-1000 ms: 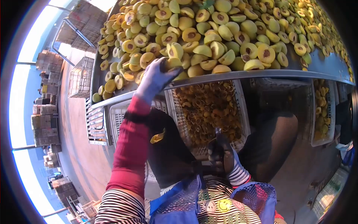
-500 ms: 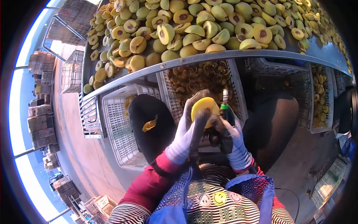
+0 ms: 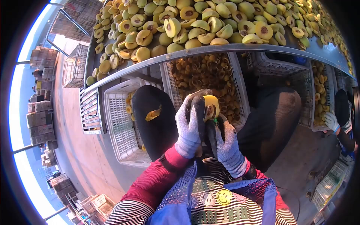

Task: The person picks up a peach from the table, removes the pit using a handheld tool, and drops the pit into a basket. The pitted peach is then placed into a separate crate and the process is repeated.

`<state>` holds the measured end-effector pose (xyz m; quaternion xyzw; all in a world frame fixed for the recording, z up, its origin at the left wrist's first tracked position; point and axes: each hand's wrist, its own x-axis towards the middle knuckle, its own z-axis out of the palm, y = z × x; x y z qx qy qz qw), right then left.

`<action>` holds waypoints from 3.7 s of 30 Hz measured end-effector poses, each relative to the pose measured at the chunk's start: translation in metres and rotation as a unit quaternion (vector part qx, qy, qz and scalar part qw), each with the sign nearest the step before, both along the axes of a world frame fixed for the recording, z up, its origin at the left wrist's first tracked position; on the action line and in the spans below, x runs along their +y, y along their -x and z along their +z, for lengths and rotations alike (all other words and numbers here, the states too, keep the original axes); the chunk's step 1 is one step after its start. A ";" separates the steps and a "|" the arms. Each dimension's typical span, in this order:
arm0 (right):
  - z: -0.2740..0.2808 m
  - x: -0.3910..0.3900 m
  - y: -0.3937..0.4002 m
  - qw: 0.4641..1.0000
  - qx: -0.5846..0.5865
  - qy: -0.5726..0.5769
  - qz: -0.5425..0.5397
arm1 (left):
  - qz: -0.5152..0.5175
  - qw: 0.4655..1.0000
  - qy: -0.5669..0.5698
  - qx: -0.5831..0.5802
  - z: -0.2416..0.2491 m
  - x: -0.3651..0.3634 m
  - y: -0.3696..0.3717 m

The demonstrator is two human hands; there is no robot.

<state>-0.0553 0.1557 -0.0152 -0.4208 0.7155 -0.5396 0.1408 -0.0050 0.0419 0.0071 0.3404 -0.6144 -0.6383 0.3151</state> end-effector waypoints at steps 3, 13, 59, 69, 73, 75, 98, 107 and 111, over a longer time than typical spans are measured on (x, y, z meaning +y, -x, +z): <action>-0.029 0.002 -0.009 0.998 -0.050 0.039 -0.022 | 0.028 0.999 0.020 0.016 -0.008 0.003 0.003; 0.003 0.006 0.012 0.314 -0.885 0.128 0.318 | -0.164 0.981 0.066 -0.083 -0.001 -0.016 -0.003; -0.024 -0.017 0.028 0.567 -0.822 -0.049 -0.027 | -0.092 0.818 0.460 -0.332 0.010 -0.225 0.103; 0.012 -0.032 0.074 0.839 -0.542 -0.029 0.050 | -0.366 0.816 0.385 -0.228 0.045 -0.068 0.026; 0.007 -0.019 0.058 0.749 -0.657 0.086 0.013 | -0.193 0.948 0.214 -0.138 0.040 -0.052 0.005; 0.004 -0.020 0.050 0.752 -0.655 0.071 0.002 | -0.144 0.989 -0.024 -0.007 0.016 -0.039 -0.001; 0.004 -0.011 0.004 0.992 -0.119 0.034 0.004 | 0.037 0.995 -0.041 0.079 -0.001 0.013 -0.007; -0.012 -0.001 0.005 0.963 -0.253 0.054 0.071 | -0.024 0.994 -0.085 0.059 0.002 0.006 -0.010; -0.024 0.005 0.004 0.921 -0.377 -0.001 0.097 | -0.111 0.989 -0.094 0.019 -0.011 -0.011 -0.012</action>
